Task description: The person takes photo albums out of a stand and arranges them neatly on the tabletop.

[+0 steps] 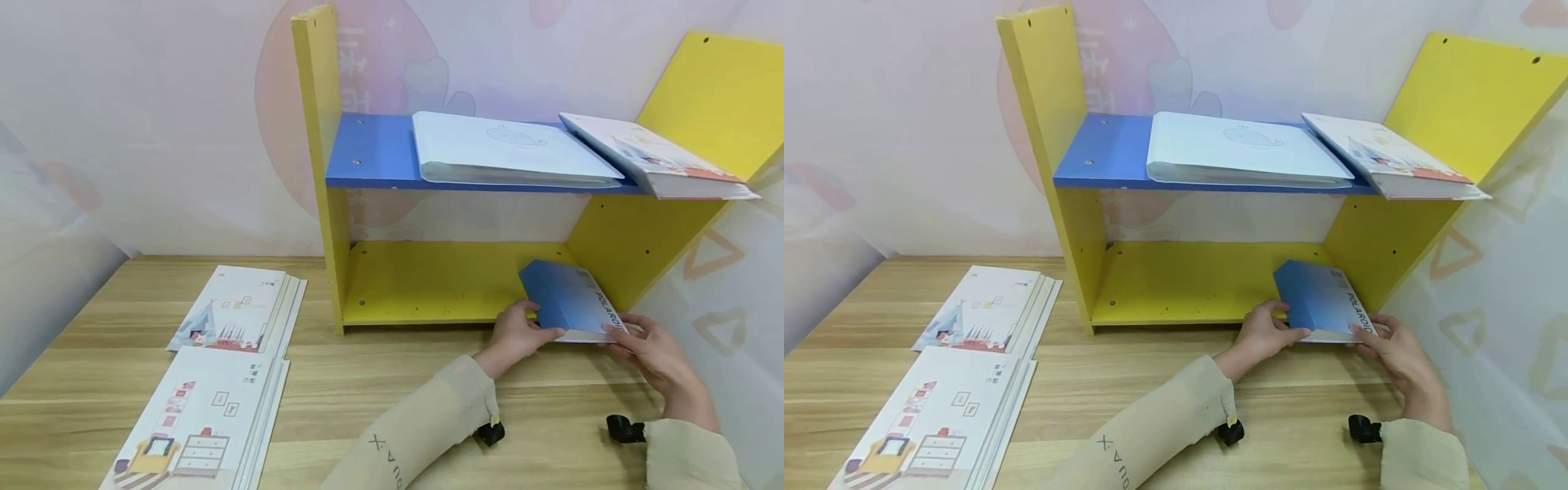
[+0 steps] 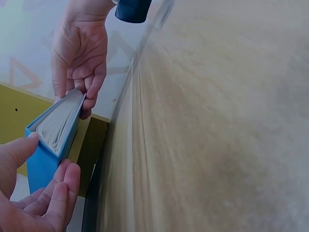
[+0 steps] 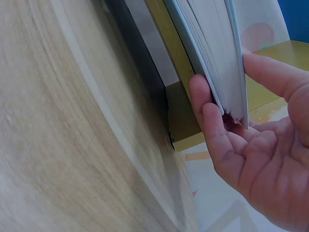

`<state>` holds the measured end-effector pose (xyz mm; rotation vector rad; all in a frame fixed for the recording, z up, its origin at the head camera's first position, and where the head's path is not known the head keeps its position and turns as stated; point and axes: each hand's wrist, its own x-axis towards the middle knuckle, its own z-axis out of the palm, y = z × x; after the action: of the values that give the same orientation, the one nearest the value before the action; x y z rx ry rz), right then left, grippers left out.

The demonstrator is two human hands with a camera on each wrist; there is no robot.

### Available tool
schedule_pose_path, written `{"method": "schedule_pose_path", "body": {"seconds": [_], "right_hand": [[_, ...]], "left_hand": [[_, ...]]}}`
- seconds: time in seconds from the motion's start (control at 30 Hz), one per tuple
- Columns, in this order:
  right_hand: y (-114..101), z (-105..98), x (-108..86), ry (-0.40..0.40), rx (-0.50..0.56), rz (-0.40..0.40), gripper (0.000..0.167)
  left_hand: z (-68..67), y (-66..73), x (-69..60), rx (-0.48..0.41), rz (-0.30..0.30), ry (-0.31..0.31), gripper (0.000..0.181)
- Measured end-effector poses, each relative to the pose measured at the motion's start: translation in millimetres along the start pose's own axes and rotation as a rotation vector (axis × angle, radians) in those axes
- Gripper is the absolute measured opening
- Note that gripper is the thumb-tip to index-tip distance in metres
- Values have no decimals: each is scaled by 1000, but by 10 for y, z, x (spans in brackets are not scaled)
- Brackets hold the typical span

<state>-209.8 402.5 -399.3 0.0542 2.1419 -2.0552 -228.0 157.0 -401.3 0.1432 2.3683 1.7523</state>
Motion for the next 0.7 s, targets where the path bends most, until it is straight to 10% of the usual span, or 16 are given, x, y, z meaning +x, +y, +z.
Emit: {"method": "schedule_pose_path", "body": {"seconds": [0.4,0.7], "right_hand": [[-57,48,-24,-5,-61,-42,50],[-183,180,-35,-12,-130,-40,80]], "left_hand": [[-61,-35,-16,-63,-14,-22,57],[-210,-21,-43,-116,-10,-40,57]]}}
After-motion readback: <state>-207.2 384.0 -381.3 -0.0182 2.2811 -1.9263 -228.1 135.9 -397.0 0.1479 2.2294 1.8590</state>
